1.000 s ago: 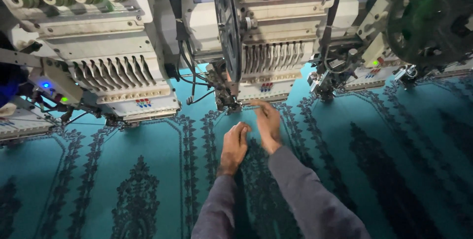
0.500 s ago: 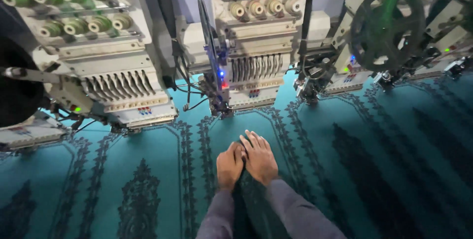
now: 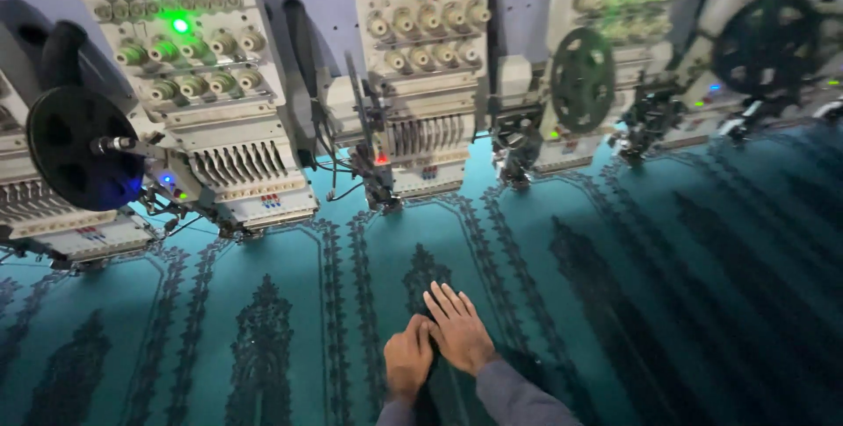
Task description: Operating a large multi-head industrial embroidery machine by checking threads and using the control panel
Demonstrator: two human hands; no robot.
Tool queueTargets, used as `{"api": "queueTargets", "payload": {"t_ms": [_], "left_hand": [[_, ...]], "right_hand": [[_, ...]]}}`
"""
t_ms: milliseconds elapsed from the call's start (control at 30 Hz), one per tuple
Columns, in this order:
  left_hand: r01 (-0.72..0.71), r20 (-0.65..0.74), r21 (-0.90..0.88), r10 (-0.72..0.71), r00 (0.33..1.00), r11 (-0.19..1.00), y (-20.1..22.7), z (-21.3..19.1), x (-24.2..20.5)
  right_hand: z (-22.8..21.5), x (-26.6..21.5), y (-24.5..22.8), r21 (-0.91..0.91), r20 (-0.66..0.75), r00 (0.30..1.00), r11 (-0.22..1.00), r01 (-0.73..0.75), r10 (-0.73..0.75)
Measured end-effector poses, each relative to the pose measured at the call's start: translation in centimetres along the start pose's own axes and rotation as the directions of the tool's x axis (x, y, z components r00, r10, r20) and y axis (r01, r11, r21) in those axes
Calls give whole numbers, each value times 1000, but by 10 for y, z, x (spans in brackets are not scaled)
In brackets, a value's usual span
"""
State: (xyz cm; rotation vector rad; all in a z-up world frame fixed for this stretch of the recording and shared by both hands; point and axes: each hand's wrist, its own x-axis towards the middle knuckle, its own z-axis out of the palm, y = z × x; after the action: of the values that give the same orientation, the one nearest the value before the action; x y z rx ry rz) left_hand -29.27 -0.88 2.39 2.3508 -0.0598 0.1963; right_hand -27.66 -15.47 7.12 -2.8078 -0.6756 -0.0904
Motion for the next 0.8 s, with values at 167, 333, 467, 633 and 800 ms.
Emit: {"api": "queueTargets", "payload": {"t_ms": [167, 333, 467, 633, 800], "left_hand": [[111, 155, -268, -71, 985, 957, 32, -29, -26], [-12, 154, -489, 100, 983, 872, 89, -59, -37], [12, 242, -648, 190, 951, 762, 129, -73, -53], [-116, 234, -768, 445, 864, 630, 156, -62, -87], [91, 280, -949, 673, 685, 303, 202, -42, -117]], "right_hand": [[1, -9, 9, 774, 232, 921, 514, -370, 314], [-116, -60, -47, 859, 451, 854, 134, -494, 259], [-154, -104, -65, 823, 568, 820, -81, -563, 73], [-112, -170, -39, 859, 493, 849, -263, -440, 189], [-201, -251, -62, 802, 548, 818, 165, -574, 176]]}}
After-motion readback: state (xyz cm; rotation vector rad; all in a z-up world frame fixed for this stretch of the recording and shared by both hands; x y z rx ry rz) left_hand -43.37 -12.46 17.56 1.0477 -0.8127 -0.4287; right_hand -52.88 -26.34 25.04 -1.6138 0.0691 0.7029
